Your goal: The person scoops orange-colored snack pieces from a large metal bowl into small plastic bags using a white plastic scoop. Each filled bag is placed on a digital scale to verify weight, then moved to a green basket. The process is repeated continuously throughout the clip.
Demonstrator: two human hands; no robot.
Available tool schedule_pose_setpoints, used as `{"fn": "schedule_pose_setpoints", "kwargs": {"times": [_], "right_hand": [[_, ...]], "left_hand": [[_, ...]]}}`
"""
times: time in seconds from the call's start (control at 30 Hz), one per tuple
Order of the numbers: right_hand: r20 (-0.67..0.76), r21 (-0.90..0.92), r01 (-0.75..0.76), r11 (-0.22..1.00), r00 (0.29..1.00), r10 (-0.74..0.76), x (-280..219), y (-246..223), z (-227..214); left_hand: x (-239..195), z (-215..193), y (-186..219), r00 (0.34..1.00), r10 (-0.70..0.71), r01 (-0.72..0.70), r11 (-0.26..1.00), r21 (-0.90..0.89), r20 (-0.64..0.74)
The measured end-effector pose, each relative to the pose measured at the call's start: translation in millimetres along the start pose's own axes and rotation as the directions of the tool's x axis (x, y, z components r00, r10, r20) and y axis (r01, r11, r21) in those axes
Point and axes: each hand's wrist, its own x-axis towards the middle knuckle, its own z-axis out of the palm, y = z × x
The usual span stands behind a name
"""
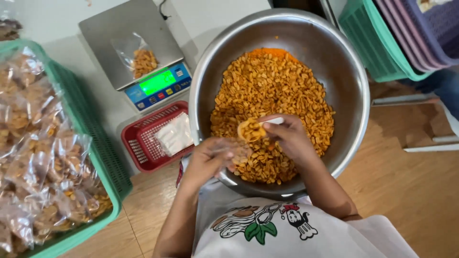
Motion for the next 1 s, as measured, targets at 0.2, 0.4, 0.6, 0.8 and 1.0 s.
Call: {"fn": "schedule_pose_setpoints", "kwargs": {"times": [0.2, 0.4, 0.6, 0.8, 1.0], "right_hand": [[0.421, -0.576, 0.623, 0.529, 0.781, -0.462, -34.2, -64.3, 39.6], [0.796, -0.599, 0.794, -0.107, 0.576, -0.185, -9.0, -56.2, 40.4], [0.571, -0.709, 0.671, 0.216, 0.726, -0.383, 54.5, 57.3, -37.0], [0.337, -0.553, 0.538, 0.637, 0.843, -0.420, 15.5, 2.1, -13.9], [0.576, -0.558, 0.810, 0.177, 0.533, -0.620, -10.4, -47.5, 6.2]], "left_hand": [[14.1, 24.7, 2.9, 0.998, 0.060, -0.058, 0.997, -0.053, 0.026], [54.2, -0.3, 12.7, 0.930, 0.211, -0.362, 0.665, 0.654, 0.301], [60.6, 4.4, 61.5, 0.949, 0.201, -0.310, 0.731, 0.608, 0.243], [50.5, 14.0, 62.9, 0.954, 0.091, -0.256, 0.740, 0.622, 0.285], [57.4, 19.6, 39.8, 0.951, 0.103, -0.280, 0.683, 0.674, 0.290]]}}
